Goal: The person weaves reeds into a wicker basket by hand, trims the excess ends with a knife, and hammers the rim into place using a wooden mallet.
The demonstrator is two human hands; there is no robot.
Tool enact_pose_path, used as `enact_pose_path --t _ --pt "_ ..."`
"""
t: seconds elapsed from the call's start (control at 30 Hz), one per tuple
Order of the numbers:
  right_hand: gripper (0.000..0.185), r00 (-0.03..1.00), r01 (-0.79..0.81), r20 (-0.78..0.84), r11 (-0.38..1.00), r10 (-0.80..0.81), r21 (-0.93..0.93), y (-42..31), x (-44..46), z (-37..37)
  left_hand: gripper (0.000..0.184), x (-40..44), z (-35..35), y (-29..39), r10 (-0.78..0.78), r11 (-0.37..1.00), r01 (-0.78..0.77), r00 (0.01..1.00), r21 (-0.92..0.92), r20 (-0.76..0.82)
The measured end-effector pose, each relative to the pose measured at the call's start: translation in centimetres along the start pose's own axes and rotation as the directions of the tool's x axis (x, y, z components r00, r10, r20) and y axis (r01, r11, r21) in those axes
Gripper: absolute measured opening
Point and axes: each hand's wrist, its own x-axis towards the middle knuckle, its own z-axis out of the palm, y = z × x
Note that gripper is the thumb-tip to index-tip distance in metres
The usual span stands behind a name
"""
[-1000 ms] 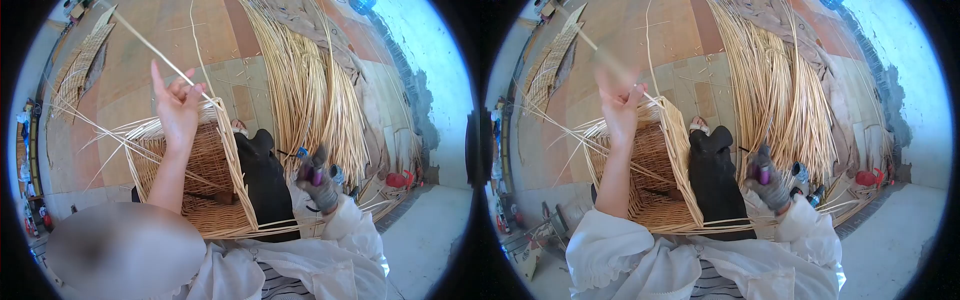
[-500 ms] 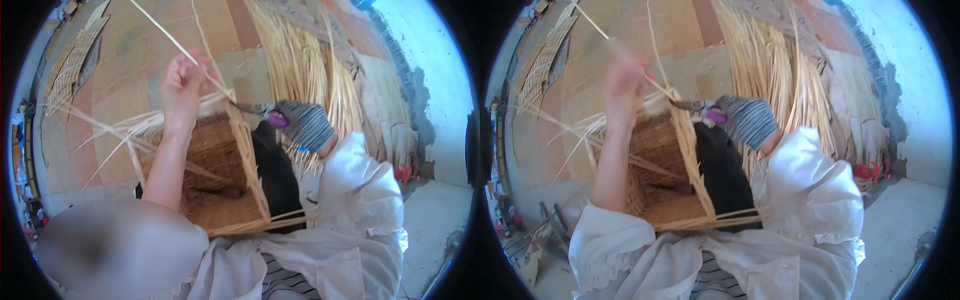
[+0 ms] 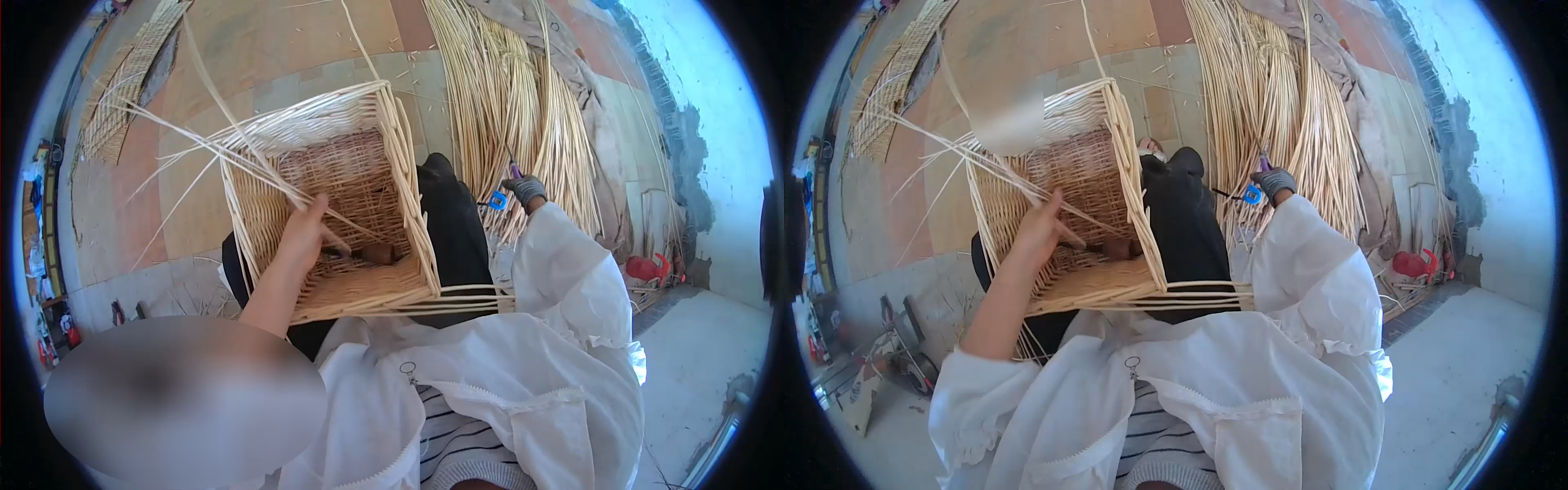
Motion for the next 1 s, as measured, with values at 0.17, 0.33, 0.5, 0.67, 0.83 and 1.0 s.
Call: enact_pose_path --t 0.17,0.33,0.5,0.67,0.83,1.0 --pt "0.069 0.976 -0.159 -0.127 0.979 0.174 0.126 3.3 2.0 -1.3 0.025 -2.0 1.4 2.9 0.351 0.905 -0.316 0.933 -0.284 0.080" --pt "0.084 0.898 0.176 -0.345 0.941 -0.274 -0.290 -2.2 -2.3 -5.1 0.025 -14.6 -11.6 7.3 0.502 0.708 -0.608 0.791 -0.359 -0.349" --pt "0.021 0.269 0.963 -0.429 0.246 -0.862 0.109 -18.1 -23.6 -11.4 0.030 -25.6 -27.4 0.0 0.667 0.459 -0.888 0.363 -0.025 -0.651" --pt "0.025 0.282 0.912 0.522 0.056 -0.805 -0.407 -26.2 -27.7 1.0 0.020 -29.5 -18.3 -16.8 0.194 0.752 -0.581 0.647 -0.312 -0.737" --pt "0.029 0.344 0.846 0.804 -0.210 -0.486 -0.489 -28.0 -23.5 7.4 0.013 -31.7 -18.0 -17.5 0.537 0.592 -0.806 0.390 0.005 -0.748" --pt "0.030 -0.035 0.910 0.932 -0.397 -0.362 -0.120 -29.3 -24.8 9.3 0.013 -36.7 -33.8 -28.9 0.206 0.799 -0.534 -0.191 0.278 -0.960"
